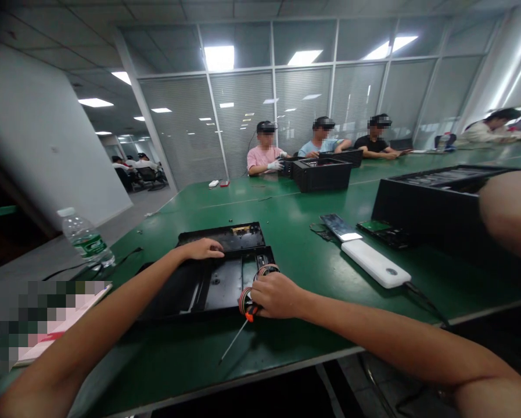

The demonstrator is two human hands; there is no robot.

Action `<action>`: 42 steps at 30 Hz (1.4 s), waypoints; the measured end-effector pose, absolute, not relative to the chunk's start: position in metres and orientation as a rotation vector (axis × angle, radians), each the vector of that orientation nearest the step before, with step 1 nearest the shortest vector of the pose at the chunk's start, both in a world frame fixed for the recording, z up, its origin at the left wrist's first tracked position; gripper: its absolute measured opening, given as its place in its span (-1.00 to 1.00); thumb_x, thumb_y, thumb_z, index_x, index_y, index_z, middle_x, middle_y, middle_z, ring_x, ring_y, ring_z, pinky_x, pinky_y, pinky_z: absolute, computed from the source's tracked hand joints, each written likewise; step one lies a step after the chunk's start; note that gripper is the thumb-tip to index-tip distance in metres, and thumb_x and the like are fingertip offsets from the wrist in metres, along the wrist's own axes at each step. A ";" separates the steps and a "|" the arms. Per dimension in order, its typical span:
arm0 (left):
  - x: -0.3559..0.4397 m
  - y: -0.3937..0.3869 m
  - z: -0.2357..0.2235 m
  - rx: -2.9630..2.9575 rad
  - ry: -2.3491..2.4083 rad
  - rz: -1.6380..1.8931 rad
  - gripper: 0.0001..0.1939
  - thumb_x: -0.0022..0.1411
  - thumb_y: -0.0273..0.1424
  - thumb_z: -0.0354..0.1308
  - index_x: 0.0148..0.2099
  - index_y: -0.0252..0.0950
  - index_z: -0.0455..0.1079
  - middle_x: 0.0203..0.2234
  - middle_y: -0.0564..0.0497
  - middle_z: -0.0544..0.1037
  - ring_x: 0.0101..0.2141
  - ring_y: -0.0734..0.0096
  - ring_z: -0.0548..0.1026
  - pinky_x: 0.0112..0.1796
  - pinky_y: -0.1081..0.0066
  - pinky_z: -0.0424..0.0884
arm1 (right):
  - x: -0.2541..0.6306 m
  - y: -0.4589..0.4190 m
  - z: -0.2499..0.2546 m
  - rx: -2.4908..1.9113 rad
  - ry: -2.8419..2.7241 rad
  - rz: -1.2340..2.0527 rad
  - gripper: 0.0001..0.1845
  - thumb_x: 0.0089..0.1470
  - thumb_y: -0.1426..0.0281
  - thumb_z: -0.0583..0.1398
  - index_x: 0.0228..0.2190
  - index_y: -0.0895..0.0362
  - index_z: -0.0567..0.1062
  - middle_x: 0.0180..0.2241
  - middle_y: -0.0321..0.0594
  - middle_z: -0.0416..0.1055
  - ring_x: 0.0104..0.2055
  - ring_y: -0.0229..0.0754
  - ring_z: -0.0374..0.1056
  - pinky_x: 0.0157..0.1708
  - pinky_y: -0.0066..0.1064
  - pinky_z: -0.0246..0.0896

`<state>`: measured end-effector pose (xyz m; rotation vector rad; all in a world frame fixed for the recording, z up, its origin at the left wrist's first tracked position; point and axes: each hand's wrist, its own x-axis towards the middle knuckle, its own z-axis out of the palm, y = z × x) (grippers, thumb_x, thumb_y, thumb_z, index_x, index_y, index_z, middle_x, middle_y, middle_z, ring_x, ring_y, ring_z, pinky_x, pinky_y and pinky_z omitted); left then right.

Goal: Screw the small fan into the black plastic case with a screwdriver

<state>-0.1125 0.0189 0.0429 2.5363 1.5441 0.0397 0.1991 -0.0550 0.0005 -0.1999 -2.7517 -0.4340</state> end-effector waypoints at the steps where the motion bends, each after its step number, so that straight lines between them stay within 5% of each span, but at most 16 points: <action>1: -0.110 0.022 0.041 2.483 1.531 0.009 -0.56 0.15 -0.08 -0.01 -0.15 -0.33 0.40 -0.38 0.01 0.48 -0.40 0.44 0.40 -0.39 0.53 0.24 | 0.203 -0.055 -0.001 -0.200 -2.745 -0.433 -0.82 0.01 0.30 0.07 -0.44 0.17 0.34 -0.46 -0.23 0.30 -0.45 -0.25 0.19 -0.47 -0.40 -0.02; 9: -0.109 0.030 0.036 2.380 1.476 0.139 -0.49 0.25 -0.08 -0.22 -0.09 -0.32 0.39 -0.28 -0.01 0.48 -0.27 0.38 0.40 -0.26 0.51 0.23 | 0.207 -0.051 -0.004 -0.280 -2.727 -0.339 -0.84 -0.11 0.30 0.12 -0.48 0.15 0.33 -0.49 -0.26 0.31 -0.48 -0.26 0.18 -0.50 -0.42 -0.07; 18: -0.111 0.042 0.036 2.718 1.428 -0.237 -0.78 0.01 -0.45 0.11 -0.22 -0.28 0.40 -0.40 0.04 0.47 -0.38 0.42 0.40 -0.36 0.53 0.25 | 0.221 -0.055 -0.003 -0.285 -2.749 -0.246 -0.88 -0.12 0.34 0.11 -0.50 0.15 0.33 -0.53 -0.27 0.31 -0.49 -0.27 0.19 -0.51 -0.44 -0.11; 31: -0.085 -0.064 0.138 3.061 1.402 -0.072 -0.82 0.21 -0.31 0.00 -0.24 -0.29 0.33 -0.36 0.00 0.40 -0.31 0.39 0.38 -0.28 0.46 0.25 | 0.157 0.032 0.006 -0.392 -2.654 -0.471 -0.75 0.02 0.25 0.11 -0.38 0.20 0.41 -0.39 -0.15 0.38 -0.31 -0.16 0.27 -0.32 -0.39 0.10; 34: -0.072 -0.106 0.132 3.042 1.413 -0.125 -0.86 0.22 -0.33 -0.02 -0.27 -0.29 0.29 -0.36 0.01 0.39 -0.35 0.40 0.38 -0.33 0.45 0.25 | 0.172 0.053 0.007 -0.315 -2.551 -0.527 -0.72 0.08 0.24 0.05 -0.36 0.19 0.41 -0.33 -0.10 0.37 -0.27 -0.16 0.25 -0.26 -0.36 0.12; 42: -0.057 -0.172 0.080 2.911 1.249 -0.201 -0.95 0.16 -0.40 0.04 -0.34 -0.26 0.25 -0.41 0.01 0.40 -0.42 0.41 0.38 -0.42 0.43 0.25 | 0.271 0.073 0.023 -0.520 -2.240 -0.423 -0.57 0.19 0.33 -0.12 -0.65 0.17 0.24 -0.63 -0.24 0.17 -0.55 -0.32 0.08 -0.50 -0.43 -0.01</action>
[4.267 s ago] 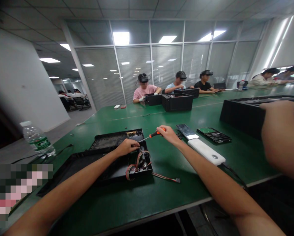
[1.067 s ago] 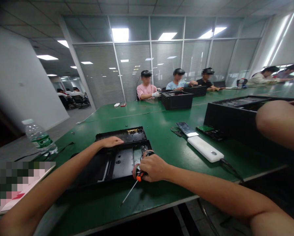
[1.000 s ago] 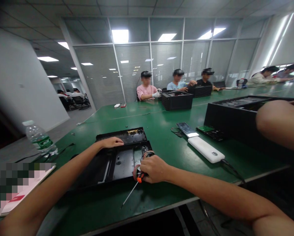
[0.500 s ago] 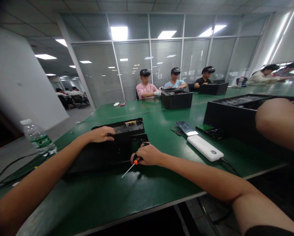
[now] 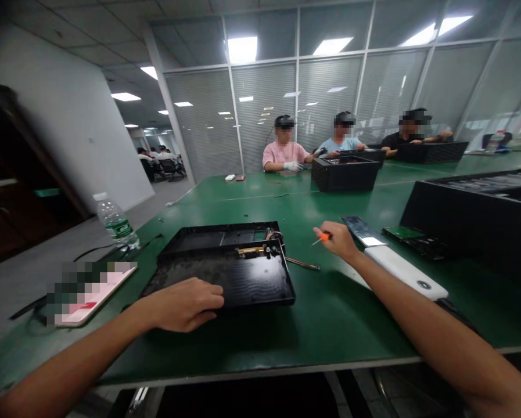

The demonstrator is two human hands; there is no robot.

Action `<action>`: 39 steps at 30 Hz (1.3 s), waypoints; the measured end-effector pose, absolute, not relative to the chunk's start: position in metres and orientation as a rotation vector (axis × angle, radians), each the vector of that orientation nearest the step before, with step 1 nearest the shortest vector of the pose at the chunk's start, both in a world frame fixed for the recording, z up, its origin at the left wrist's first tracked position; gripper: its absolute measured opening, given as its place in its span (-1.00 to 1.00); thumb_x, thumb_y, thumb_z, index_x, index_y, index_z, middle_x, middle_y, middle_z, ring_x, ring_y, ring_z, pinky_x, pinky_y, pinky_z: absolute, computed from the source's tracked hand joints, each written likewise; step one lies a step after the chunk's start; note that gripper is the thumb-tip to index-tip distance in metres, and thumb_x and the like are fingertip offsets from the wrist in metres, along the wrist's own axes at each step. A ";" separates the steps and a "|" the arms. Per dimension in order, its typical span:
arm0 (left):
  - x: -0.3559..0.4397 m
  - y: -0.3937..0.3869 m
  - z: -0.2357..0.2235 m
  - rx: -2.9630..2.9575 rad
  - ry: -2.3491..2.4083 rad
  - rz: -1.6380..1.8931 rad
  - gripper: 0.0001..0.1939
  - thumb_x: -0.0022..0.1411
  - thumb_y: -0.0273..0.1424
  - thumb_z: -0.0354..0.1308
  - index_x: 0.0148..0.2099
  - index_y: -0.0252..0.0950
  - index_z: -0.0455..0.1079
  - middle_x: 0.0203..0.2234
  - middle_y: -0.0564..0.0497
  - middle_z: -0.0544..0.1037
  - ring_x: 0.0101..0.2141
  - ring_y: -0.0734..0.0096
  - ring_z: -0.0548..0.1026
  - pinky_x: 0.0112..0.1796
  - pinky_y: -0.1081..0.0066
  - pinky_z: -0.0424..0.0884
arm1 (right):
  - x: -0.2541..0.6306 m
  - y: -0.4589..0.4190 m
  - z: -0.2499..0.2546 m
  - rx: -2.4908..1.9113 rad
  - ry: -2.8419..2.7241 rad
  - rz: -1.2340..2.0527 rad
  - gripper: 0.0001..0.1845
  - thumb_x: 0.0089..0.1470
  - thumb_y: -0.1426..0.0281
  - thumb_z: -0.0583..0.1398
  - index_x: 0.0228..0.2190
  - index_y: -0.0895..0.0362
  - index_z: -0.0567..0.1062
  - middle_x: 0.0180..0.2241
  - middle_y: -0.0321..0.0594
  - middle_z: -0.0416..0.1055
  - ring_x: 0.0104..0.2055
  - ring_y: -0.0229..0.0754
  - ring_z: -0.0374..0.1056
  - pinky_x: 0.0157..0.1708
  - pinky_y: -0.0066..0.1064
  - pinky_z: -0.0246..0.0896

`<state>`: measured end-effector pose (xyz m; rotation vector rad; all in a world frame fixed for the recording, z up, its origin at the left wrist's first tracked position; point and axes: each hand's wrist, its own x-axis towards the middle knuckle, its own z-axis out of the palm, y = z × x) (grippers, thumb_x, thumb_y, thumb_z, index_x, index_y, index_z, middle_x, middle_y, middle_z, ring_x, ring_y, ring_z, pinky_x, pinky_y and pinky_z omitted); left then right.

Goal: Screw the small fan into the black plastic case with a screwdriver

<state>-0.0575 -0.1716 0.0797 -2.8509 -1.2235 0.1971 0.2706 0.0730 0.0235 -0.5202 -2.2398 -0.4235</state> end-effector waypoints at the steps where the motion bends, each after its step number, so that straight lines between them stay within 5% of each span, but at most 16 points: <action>1: -0.056 -0.173 0.075 -2.866 -1.224 0.200 -0.96 0.15 -0.41 0.05 -0.34 -0.25 0.25 -0.41 0.01 0.40 -0.42 0.40 0.38 -0.43 0.43 0.24 | 0.270 0.069 0.025 -0.548 -2.214 -0.346 -0.58 0.19 0.34 -0.13 -0.64 0.17 0.24 -0.62 -0.24 0.17 -0.55 -0.33 0.09 -0.50 -0.44 -0.01; 7: -0.053 -0.179 0.070 -2.889 -1.259 0.187 -0.97 0.11 -0.44 0.09 -0.34 -0.24 0.28 -0.41 0.02 0.41 -0.43 0.40 0.38 -0.45 0.42 0.23 | 0.225 0.008 0.029 -0.057 -2.575 0.068 -0.71 0.08 0.22 0.03 -0.46 0.19 0.35 -0.43 -0.16 0.32 -0.39 -0.28 0.23 -0.44 -0.46 0.06; 11: -0.053 -0.183 0.065 -2.912 -1.237 0.224 -0.94 0.07 -0.45 0.13 -0.34 -0.23 0.31 -0.42 0.04 0.43 -0.43 0.40 0.39 -0.46 0.43 0.23 | 0.209 -0.035 0.026 0.133 -2.765 0.016 -0.59 0.03 0.08 0.03 -0.36 0.17 0.38 -0.35 -0.16 0.34 -0.36 -0.27 0.25 -0.45 -0.45 0.00; 15: -0.062 -0.169 0.055 -2.954 -1.255 0.220 -0.92 0.09 -0.36 0.15 -0.36 -0.24 0.34 -0.43 0.03 0.44 -0.42 0.40 0.40 -0.45 0.46 0.23 | 0.203 -0.045 0.014 0.190 -2.868 -0.157 -0.62 0.02 0.09 0.05 -0.49 0.16 0.36 -0.50 -0.24 0.30 -0.49 -0.31 0.17 -0.54 -0.45 -0.14; 20: -0.081 -0.116 0.050 -2.955 -1.352 0.043 -0.59 0.08 -0.04 0.08 -0.25 -0.30 0.37 -0.34 -0.03 0.44 -0.32 0.37 0.41 -0.34 0.47 0.27 | 0.195 -0.036 0.005 0.157 -2.833 -0.270 -0.64 0.05 0.16 0.05 -0.59 0.16 0.30 -0.59 -0.28 0.24 -0.52 -0.32 0.12 -0.55 -0.42 -0.23; 25: -0.082 -0.051 0.033 -2.563 -1.452 -0.181 -0.34 0.10 -0.01 0.03 0.10 -0.38 0.13 -0.04 -0.23 0.28 -0.05 0.14 0.27 -0.10 0.31 0.19 | 0.195 -0.036 0.006 0.142 -2.834 -0.291 -0.68 0.04 0.20 0.07 -0.59 0.16 0.30 -0.59 -0.28 0.24 -0.51 -0.31 0.12 -0.55 -0.41 -0.25; 39: -0.105 -0.017 0.013 -2.665 -1.405 -0.301 -0.50 0.05 -0.01 0.08 -0.19 -0.37 0.25 -0.30 -0.08 0.36 -0.25 0.27 0.35 -0.23 0.39 0.24 | 0.192 -0.035 0.005 0.084 -2.782 -0.384 -0.63 0.06 0.19 0.04 -0.64 0.16 0.30 -0.61 -0.28 0.24 -0.54 -0.32 0.10 -0.57 -0.40 -0.31</action>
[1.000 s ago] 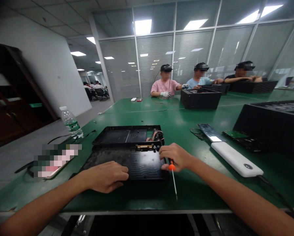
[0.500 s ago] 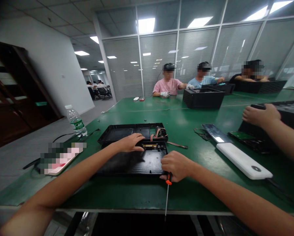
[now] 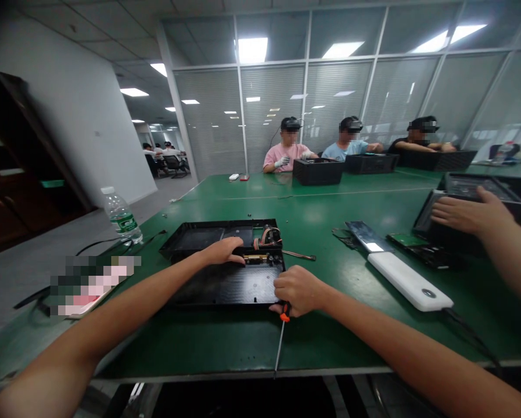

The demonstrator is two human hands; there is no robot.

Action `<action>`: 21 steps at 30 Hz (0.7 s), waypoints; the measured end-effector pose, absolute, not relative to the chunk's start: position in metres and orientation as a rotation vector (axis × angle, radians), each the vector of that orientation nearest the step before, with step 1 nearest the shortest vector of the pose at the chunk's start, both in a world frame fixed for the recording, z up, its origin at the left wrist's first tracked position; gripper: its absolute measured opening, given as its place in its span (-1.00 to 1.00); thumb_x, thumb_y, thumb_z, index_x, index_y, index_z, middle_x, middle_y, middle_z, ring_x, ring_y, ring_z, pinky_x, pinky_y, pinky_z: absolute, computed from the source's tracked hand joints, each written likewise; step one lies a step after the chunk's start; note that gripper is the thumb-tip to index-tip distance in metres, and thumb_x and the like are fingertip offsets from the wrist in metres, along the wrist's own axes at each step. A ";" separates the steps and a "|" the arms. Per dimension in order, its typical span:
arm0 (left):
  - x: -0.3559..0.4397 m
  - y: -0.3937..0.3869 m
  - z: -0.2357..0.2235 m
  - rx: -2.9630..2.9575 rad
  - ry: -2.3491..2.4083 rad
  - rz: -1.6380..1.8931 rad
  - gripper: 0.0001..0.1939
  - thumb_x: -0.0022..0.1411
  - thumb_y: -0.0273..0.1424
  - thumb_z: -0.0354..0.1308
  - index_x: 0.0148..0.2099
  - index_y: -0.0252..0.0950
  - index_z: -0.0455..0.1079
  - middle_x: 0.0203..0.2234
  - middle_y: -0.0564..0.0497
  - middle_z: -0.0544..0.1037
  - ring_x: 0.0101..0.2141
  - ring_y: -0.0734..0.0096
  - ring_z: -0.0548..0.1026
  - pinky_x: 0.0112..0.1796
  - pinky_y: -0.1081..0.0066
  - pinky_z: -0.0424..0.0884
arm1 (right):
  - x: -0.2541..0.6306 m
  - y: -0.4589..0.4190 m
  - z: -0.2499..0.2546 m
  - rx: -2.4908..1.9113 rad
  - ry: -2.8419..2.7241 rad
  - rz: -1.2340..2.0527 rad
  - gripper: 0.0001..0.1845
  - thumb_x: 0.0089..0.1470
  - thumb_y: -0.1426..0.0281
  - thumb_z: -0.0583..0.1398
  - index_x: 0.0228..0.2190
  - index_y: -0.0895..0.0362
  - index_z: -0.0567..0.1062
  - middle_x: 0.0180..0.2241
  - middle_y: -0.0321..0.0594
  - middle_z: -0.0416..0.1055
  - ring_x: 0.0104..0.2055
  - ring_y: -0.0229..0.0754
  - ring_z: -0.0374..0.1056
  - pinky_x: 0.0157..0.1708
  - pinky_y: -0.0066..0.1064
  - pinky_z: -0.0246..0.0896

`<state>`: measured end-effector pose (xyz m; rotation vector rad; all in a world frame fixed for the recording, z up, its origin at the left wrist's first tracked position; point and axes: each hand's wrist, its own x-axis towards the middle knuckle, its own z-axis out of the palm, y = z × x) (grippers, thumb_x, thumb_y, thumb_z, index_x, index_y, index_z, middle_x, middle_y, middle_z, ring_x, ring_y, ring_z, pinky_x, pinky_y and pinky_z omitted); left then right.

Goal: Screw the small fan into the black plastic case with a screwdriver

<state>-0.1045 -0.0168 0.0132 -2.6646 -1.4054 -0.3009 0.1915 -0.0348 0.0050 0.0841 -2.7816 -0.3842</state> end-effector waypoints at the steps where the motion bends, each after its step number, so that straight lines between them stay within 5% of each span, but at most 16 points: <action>1: -0.105 -0.015 0.014 -2.683 -1.406 -0.313 -0.50 0.04 -0.01 0.08 -0.19 -0.37 0.25 -0.31 -0.08 0.36 -0.25 0.27 0.35 -0.23 0.39 0.24 | 0.192 -0.034 0.005 0.085 -2.776 -0.392 -0.62 0.06 0.18 0.04 -0.64 0.16 0.30 -0.61 -0.28 0.23 -0.55 -0.32 0.10 -0.57 -0.40 -0.32; 10: -0.063 -0.026 0.044 -2.686 -1.079 -0.206 -0.51 0.13 -0.16 0.08 0.05 -0.29 0.19 -0.09 -0.15 0.28 -0.11 0.22 0.28 -0.10 0.31 0.18 | 0.195 -0.023 0.004 0.194 -2.682 -0.426 -0.51 0.02 0.00 0.03 -0.63 0.16 0.27 -0.61 -0.31 0.19 -0.55 -0.33 0.10 -0.57 -0.42 -0.29; 16: -0.036 -0.022 0.056 -2.769 -0.981 0.022 -0.80 0.07 -0.47 0.11 -0.20 -0.32 0.40 -0.26 -0.09 0.40 -0.21 0.27 0.34 -0.15 0.36 0.23 | 0.204 -0.017 0.010 0.101 -2.608 -0.304 -0.53 0.03 0.05 0.05 -0.65 0.16 0.27 -0.63 -0.32 0.18 -0.55 -0.33 0.08 -0.56 -0.42 -0.24; 21: -0.058 -0.020 0.068 -2.851 -1.227 -0.145 -0.70 0.05 -0.63 -0.04 -0.22 -0.30 0.43 -0.34 0.00 0.45 -0.31 0.43 0.38 -0.21 0.47 0.26 | 0.211 -0.005 0.009 -0.003 -2.589 -0.178 -0.59 0.04 0.13 0.07 -0.65 0.16 0.28 -0.64 -0.33 0.19 -0.56 -0.35 0.08 -0.55 -0.46 -0.20</action>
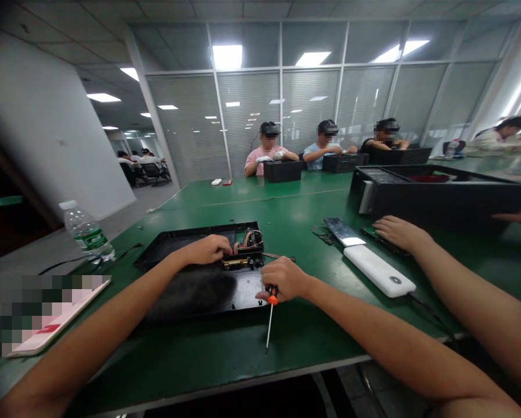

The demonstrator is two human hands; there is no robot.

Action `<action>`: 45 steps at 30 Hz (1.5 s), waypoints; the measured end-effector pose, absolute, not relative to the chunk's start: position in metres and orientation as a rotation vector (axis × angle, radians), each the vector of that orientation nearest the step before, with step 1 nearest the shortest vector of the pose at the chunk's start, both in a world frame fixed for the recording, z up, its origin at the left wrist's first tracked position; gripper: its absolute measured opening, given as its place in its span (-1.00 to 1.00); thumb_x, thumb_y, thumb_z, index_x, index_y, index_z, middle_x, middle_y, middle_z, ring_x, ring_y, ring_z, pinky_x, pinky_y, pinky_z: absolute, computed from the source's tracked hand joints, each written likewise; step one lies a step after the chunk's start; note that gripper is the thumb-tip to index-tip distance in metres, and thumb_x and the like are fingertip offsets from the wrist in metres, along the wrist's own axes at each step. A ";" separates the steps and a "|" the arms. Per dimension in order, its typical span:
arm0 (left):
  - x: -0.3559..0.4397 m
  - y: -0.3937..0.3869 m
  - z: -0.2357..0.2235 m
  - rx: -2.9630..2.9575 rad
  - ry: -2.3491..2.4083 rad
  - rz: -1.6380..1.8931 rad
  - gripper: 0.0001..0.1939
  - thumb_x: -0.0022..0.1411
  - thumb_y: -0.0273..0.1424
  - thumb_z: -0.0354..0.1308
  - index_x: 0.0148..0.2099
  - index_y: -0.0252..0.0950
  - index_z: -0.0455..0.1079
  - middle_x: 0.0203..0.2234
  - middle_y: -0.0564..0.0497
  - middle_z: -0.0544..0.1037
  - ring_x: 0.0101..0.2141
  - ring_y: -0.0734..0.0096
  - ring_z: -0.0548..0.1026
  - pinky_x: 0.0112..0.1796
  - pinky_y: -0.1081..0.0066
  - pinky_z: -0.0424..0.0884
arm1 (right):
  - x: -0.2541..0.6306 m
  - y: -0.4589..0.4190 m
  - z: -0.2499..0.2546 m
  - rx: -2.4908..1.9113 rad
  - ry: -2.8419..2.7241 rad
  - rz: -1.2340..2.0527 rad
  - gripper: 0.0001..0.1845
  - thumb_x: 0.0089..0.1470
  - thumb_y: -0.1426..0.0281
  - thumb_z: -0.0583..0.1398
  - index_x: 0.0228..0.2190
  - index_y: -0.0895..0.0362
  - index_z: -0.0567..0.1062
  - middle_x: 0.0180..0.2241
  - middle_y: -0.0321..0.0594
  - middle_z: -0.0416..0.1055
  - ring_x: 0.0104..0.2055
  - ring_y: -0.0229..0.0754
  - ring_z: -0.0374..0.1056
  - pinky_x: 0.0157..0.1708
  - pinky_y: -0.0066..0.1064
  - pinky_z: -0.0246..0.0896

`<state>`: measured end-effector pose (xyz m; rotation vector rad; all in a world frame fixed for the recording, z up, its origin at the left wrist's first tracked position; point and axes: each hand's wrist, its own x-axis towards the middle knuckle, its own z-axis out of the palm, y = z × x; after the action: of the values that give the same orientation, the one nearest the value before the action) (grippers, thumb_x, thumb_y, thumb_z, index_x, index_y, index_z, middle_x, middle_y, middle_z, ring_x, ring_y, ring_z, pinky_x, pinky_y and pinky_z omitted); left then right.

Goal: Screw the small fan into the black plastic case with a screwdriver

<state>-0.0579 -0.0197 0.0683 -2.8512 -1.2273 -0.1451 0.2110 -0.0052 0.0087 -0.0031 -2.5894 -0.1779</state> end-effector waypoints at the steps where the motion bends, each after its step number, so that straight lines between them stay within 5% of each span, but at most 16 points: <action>1: -0.061 -0.021 0.069 -2.876 -1.247 -0.131 -0.69 0.04 -0.64 -0.04 -0.22 -0.30 0.43 -0.35 0.01 0.45 -0.32 0.44 0.38 -0.22 0.47 0.26 | 0.211 -0.003 0.008 -0.023 -2.586 -0.155 -0.60 0.04 0.15 0.07 -0.65 0.16 0.28 -0.64 -0.33 0.19 -0.56 -0.35 0.07 -0.55 -0.46 -0.20; 9: -0.066 -0.025 0.060 -2.802 -1.228 0.018 -0.79 0.08 -0.45 0.13 -0.17 -0.23 0.42 -0.32 0.00 0.39 -0.25 0.38 0.35 -0.23 0.47 0.24 | 0.210 0.000 0.006 -0.079 -2.568 -0.098 -0.63 0.05 0.20 0.08 -0.65 0.17 0.30 -0.65 -0.34 0.20 -0.58 -0.38 0.07 -0.56 -0.50 -0.17; 15: -0.065 -0.026 0.043 -2.637 -0.994 0.019 -0.80 0.21 -0.43 0.01 -0.15 -0.21 0.40 -0.34 -0.04 0.36 -0.32 0.38 0.30 -0.29 0.43 0.23 | 0.210 0.002 0.006 -0.064 -2.550 -0.090 -0.63 0.06 0.23 0.07 -0.67 0.17 0.29 -0.67 -0.35 0.19 -0.60 -0.39 0.07 -0.58 -0.50 -0.16; 22: -0.059 -0.026 0.037 -2.602 -0.857 0.064 -0.82 0.17 -0.50 0.01 -0.41 -0.33 0.42 -0.38 -0.10 0.39 -0.34 0.35 0.30 -0.31 0.39 0.23 | 0.212 0.001 0.007 -0.086 -2.545 -0.096 -0.64 0.06 0.24 0.07 -0.66 0.16 0.30 -0.66 -0.34 0.20 -0.60 -0.38 0.05 -0.57 -0.50 -0.16; 27: -0.033 -0.023 0.046 -2.882 -0.946 -0.169 -0.86 0.16 -0.51 0.02 -0.36 -0.34 0.41 -0.42 0.00 0.45 -0.33 0.45 0.37 -0.22 0.47 0.24 | 0.214 0.003 0.009 -0.111 -2.536 -0.106 -0.66 0.06 0.26 0.07 -0.66 0.16 0.30 -0.65 -0.33 0.21 -0.59 -0.38 0.06 -0.56 -0.49 -0.16; 33: 0.000 0.001 0.049 -3.024 -1.325 -0.461 -0.86 0.07 -0.50 0.13 -0.25 -0.35 0.38 -0.47 0.08 0.49 -0.46 0.56 0.41 -0.42 0.60 0.25 | 0.219 0.007 0.014 -0.145 -2.488 -0.104 -0.66 0.06 0.29 0.06 -0.67 0.16 0.28 -0.66 -0.35 0.17 -0.61 -0.39 0.02 -0.58 -0.49 -0.17; 45: 0.003 0.012 0.015 -2.856 -0.974 -0.396 -0.80 0.24 -0.44 -0.02 -0.17 -0.35 0.40 -0.31 -0.07 0.47 -0.23 0.40 0.38 -0.15 0.45 0.24 | 0.220 0.009 0.015 -0.158 -2.481 -0.057 -0.69 0.05 0.31 0.06 -0.65 0.16 0.27 -0.65 -0.35 0.18 -0.60 -0.38 0.04 -0.57 -0.49 -0.14</action>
<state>0.0031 0.0121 0.0149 -2.8563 -0.9740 -0.3964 0.2203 0.0090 0.0146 -0.1578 -2.4805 -0.0566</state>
